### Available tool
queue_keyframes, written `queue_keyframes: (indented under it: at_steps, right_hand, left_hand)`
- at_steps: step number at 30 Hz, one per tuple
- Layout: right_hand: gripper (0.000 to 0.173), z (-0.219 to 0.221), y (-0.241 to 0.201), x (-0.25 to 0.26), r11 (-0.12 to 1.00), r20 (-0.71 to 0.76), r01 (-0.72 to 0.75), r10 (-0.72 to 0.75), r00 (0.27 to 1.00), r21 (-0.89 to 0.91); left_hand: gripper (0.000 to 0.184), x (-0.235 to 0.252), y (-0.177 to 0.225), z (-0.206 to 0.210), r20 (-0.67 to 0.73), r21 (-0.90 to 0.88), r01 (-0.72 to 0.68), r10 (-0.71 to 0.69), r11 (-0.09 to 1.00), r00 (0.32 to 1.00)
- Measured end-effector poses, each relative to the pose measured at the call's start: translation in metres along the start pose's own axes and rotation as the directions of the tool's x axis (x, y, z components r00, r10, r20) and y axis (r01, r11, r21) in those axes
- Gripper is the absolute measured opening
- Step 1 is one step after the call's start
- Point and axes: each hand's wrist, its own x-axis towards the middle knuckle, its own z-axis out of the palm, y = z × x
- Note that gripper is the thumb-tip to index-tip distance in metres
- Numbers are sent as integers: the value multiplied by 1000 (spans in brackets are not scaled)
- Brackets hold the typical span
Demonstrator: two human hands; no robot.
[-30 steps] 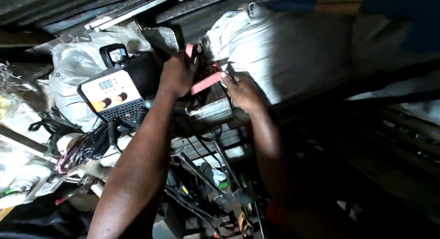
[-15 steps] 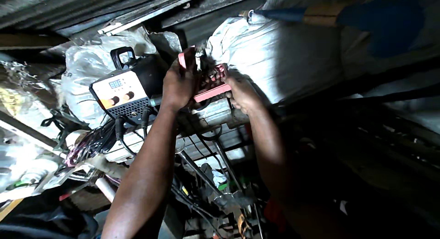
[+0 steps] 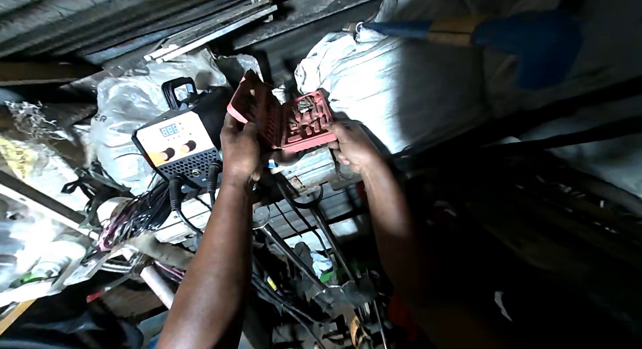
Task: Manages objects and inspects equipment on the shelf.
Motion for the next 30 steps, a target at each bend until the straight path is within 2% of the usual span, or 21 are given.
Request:
queue_keyframes:
  at_steps: [9,13,23,30]
  right_hand:
    - [27,0,-1,2,999,6,26,-26,1000,-42]
    - [29,1,-5,1,997,-2,10,-11,1000,-72]
    - [38,4,-15,-3,989,-56,-11,3,998,-150]
    - [37,2,-16,4,987,-21,18,-22,1000,-158]
  left_hand:
    - [38,-4,1,-1,-41,-144,69,-76,987,996]
    - [37,-3,0,-4,-41,-189,60,-69,980,997]
    - [34,-2,1,-4,-78,-244,83,-105,966,991]
    - [34,-2,-2,-4,-67,-224,51,-68,973,995]
